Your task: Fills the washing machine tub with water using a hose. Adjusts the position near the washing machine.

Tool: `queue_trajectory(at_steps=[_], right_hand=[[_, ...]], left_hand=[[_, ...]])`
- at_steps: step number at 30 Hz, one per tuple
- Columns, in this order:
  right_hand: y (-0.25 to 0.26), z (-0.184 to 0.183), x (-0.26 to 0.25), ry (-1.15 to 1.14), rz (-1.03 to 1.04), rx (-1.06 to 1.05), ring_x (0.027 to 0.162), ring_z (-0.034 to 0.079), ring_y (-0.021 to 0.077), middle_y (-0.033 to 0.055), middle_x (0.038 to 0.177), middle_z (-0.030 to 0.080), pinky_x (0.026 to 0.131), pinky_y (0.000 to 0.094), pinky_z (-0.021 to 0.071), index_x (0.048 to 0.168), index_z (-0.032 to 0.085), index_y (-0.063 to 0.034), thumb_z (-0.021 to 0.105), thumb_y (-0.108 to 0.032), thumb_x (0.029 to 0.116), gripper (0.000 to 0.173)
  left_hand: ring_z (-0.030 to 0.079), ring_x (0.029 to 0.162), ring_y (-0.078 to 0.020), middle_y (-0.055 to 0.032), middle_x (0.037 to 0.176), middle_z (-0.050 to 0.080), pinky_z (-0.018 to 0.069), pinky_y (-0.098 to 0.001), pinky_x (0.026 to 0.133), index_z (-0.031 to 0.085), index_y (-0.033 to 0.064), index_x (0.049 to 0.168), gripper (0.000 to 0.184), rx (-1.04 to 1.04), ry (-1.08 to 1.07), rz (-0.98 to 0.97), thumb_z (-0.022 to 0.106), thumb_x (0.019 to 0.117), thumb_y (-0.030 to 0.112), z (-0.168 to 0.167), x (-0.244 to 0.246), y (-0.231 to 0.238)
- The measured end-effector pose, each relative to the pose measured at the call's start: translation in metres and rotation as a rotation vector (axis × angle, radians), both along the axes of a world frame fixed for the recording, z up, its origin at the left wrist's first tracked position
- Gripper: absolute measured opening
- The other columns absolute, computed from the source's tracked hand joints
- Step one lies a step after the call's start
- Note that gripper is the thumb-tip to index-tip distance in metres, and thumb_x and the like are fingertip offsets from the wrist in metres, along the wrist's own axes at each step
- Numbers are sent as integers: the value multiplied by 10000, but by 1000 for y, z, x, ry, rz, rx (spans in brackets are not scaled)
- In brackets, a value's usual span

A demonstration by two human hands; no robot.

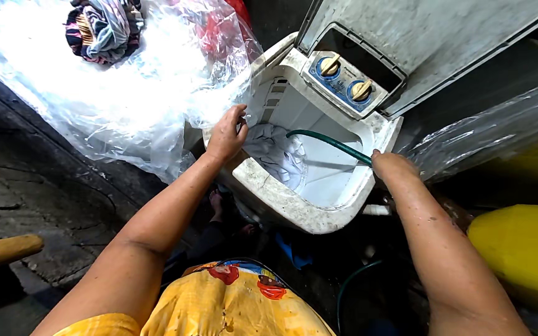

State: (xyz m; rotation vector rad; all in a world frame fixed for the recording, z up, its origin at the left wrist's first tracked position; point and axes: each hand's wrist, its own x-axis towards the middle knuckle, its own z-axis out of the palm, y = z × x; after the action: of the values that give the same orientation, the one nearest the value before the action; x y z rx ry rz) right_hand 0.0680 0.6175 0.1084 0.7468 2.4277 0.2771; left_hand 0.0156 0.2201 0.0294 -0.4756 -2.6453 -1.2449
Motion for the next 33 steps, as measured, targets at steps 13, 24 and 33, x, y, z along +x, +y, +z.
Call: queue_trajectory(at_steps=[13,24,33], right_hand=[[3,-4,-3,-64,42,0,1232,603,486,295,1290,641,957,696,477,1346,600,14,562,-183,1037,368],[-2,2,-2,-131,147,16,1258,579,511,318,1343,600,961,684,488,1522,442,-42,533,-122,1042,495],[-1,3,-1,-108,122,17,1262,580,505,313,1339,606,970,680,485,1518,446,-46,525,-131,1046,486]], left_hand=[[695,1083,-239,-163,1223,682,552,-396,988,514,-1,1416,431,-4,-10,10,519,995,95,0,1,-1],[698,1097,-257,-176,1237,684,550,-417,1006,529,-24,1403,417,-12,-4,10,527,1000,84,5,2,0],[699,1077,-261,-174,1198,694,550,-422,995,537,-29,1390,410,-8,17,-3,538,996,82,2,1,0]])
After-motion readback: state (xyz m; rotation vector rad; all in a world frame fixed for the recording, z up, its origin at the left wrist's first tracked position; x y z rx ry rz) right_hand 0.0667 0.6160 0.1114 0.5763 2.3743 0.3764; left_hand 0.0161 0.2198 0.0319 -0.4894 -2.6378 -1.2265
